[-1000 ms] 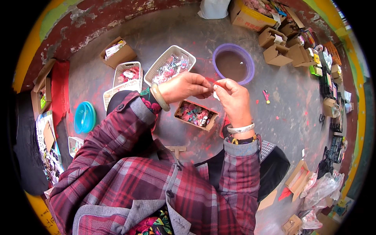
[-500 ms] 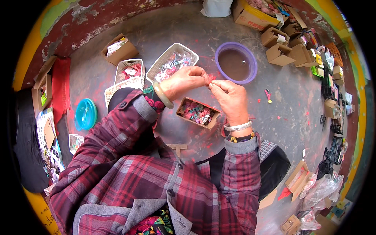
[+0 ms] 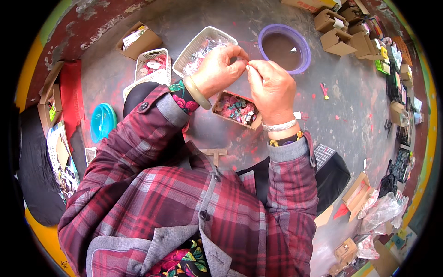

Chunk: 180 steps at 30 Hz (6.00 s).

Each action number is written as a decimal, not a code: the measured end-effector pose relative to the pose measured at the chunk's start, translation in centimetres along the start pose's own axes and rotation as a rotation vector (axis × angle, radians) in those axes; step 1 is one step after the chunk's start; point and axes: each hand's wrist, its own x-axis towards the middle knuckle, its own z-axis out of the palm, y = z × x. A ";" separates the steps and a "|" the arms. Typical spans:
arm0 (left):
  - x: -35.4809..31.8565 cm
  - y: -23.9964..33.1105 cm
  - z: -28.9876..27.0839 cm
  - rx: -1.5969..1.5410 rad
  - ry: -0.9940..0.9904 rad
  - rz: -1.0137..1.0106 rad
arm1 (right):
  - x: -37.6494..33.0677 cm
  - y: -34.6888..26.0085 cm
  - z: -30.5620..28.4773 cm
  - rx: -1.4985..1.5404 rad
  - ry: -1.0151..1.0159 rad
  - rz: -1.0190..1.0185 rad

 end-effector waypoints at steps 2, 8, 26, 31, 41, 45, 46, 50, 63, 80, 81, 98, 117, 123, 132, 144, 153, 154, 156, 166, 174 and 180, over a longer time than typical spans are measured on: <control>-0.1 -0.4 -0.1 0.075 0.042 0.134 | 0.0 0.3 0.0 0.034 0.006 0.028; -0.3 -1.1 -0.8 0.145 -0.027 0.162 | -0.3 1.0 0.3 0.041 0.015 0.074; -0.6 -1.9 -4.1 0.288 -0.056 0.034 | -12.5 18.4 14.7 -0.291 -0.955 0.598; -0.6 -2.1 -4.3 0.265 -0.080 0.019 | -17.1 24.5 19.5 -0.704 -1.375 0.326; -0.7 -2.0 -4.3 0.237 -0.033 0.051 | -18.6 25.4 23.2 -0.681 -1.323 0.580; -0.5 -1.7 -4.4 0.262 -0.065 0.047 | -20.1 28.5 24.0 -0.588 -1.289 0.487; -0.5 -1.7 -4.4 0.264 -0.061 0.055 | -20.3 29.0 24.2 -0.586 -1.274 0.474; -0.5 -2.4 -4.2 0.265 -0.054 0.093 | -19.3 27.9 24.3 -0.644 -1.260 0.491; 1.0 -2.1 -5.5 0.283 -0.021 -0.052 | -3.4 10.9 5.7 0.457 -0.797 0.808; -0.1 -0.9 -3.3 0.211 -0.142 0.006 | -0.7 -0.7 -2.5 0.258 0.025 0.032; -0.2 -0.8 -3.0 0.215 -0.141 0.025 | -0.6 -1.1 -2.3 0.295 0.026 0.078; -0.6 -1.4 -1.2 0.337 -0.244 0.132 | -0.8 -0.3 -0.6 -0.393 -0.135 -0.155; -0.6 -0.9 -1.3 0.203 -0.242 0.112 | -1.1 -0.4 -0.6 -0.388 -0.186 -0.188; -0.3 -0.7 -2.0 0.157 -0.317 0.022 | -1.2 -0.1 -0.6 -0.355 -0.158 -0.221; -0.2 -0.8 -1.9 0.156 -0.337 -0.007 | -1.4 -0.7 -0.8 -0.192 -0.353 0.188; -0.3 -1.3 -1.4 0.187 -0.317 0.094 | -1.9 0.5 -0.6 -0.453 -0.655 0.124; -0.1 -1.6 -2.6 0.259 -0.174 0.010 | -1.6 0.0 -0.4 0.230 -0.286 0.408; 0.0 -1.7 -2.8 0.279 -0.158 0.008 | -1.9 1.1 -0.1 0.260 -0.345 0.429; 0.0 -1.8 -3.2 0.317 -0.128 0.004 | -2.8 3.9 1.2 -0.077 -0.669 0.281; 0.2 -1.9 -3.6 0.268 -0.129 0.026 | -9.0 14.1 11.0 -0.331 -0.941 0.486; 0.0 -2.0 -4.5 0.221 -0.156 0.007 | -13.9 18.3 18.6 -0.418 -0.966 0.607; 0.0 -2.1 -4.6 0.204 -0.134 0.045 | -13.7 18.7 20.7 -0.474 -1.105 0.624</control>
